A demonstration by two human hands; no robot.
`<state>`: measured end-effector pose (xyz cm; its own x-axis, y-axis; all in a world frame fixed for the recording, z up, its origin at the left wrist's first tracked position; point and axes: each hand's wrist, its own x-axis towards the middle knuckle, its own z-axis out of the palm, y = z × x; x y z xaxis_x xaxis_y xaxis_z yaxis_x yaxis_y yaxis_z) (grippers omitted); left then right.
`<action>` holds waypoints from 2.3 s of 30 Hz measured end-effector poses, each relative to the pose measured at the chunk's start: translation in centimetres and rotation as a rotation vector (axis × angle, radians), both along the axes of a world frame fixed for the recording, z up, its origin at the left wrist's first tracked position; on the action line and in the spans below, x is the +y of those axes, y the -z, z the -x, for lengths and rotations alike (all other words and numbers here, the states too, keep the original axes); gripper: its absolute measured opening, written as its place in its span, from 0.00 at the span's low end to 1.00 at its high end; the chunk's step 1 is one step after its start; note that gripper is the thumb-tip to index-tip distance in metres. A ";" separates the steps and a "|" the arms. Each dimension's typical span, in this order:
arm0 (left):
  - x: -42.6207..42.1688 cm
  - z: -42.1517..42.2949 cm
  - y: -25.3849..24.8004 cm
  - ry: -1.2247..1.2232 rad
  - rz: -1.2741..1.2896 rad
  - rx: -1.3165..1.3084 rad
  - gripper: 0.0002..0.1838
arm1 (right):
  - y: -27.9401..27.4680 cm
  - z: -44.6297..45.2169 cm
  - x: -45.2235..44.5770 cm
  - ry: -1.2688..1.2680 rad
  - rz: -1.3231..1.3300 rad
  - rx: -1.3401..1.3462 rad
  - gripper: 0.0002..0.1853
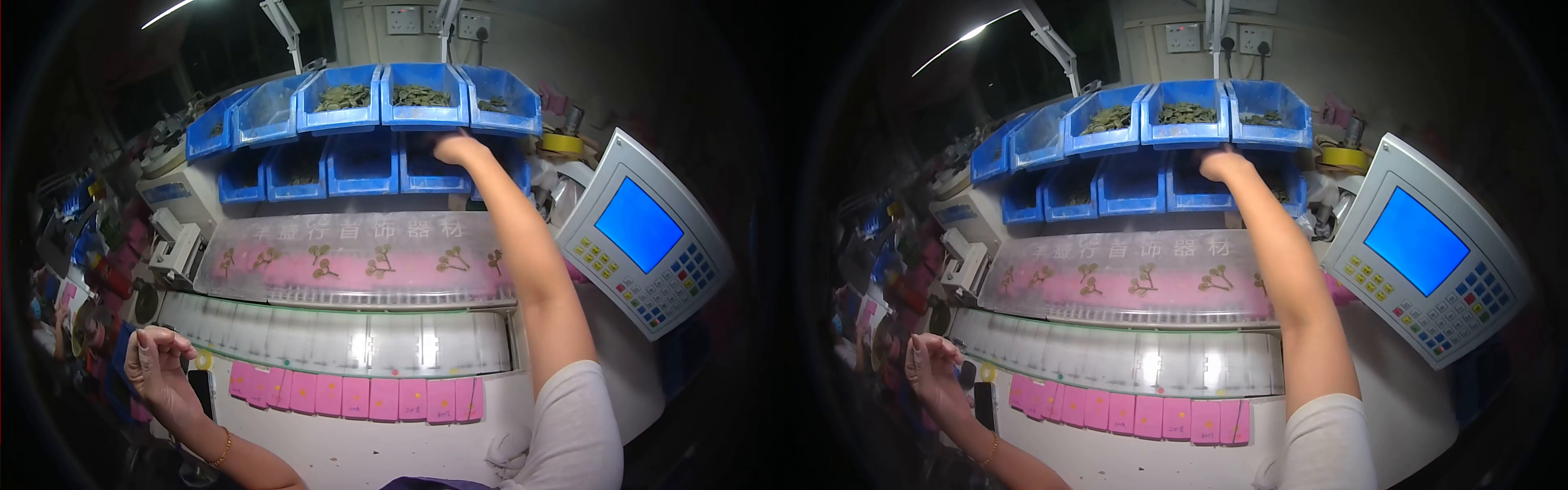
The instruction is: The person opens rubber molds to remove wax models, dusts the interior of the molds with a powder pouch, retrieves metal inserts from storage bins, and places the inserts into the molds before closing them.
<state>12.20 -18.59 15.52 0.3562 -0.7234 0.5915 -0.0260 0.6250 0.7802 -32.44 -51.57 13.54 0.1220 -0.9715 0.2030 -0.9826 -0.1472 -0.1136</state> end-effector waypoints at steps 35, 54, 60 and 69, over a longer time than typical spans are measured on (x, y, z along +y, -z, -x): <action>0.1 0.1 -0.1 0.029 -0.020 0.008 0.18 | -0.2 -3.2 1.2 0.129 -0.442 -0.030 0.24; 0.2 0.0 -0.4 0.016 -0.024 -0.018 0.19 | 0.5 2.5 -2.1 0.066 0.172 0.188 0.19; -0.1 0.2 -0.2 -0.014 -0.031 -0.032 0.19 | 0.4 2.9 -1.6 0.033 0.080 0.362 0.19; 0.1 0.1 -0.3 0.001 -0.051 -0.036 0.18 | -0.9 0.3 -0.1 0.100 -0.132 0.344 0.22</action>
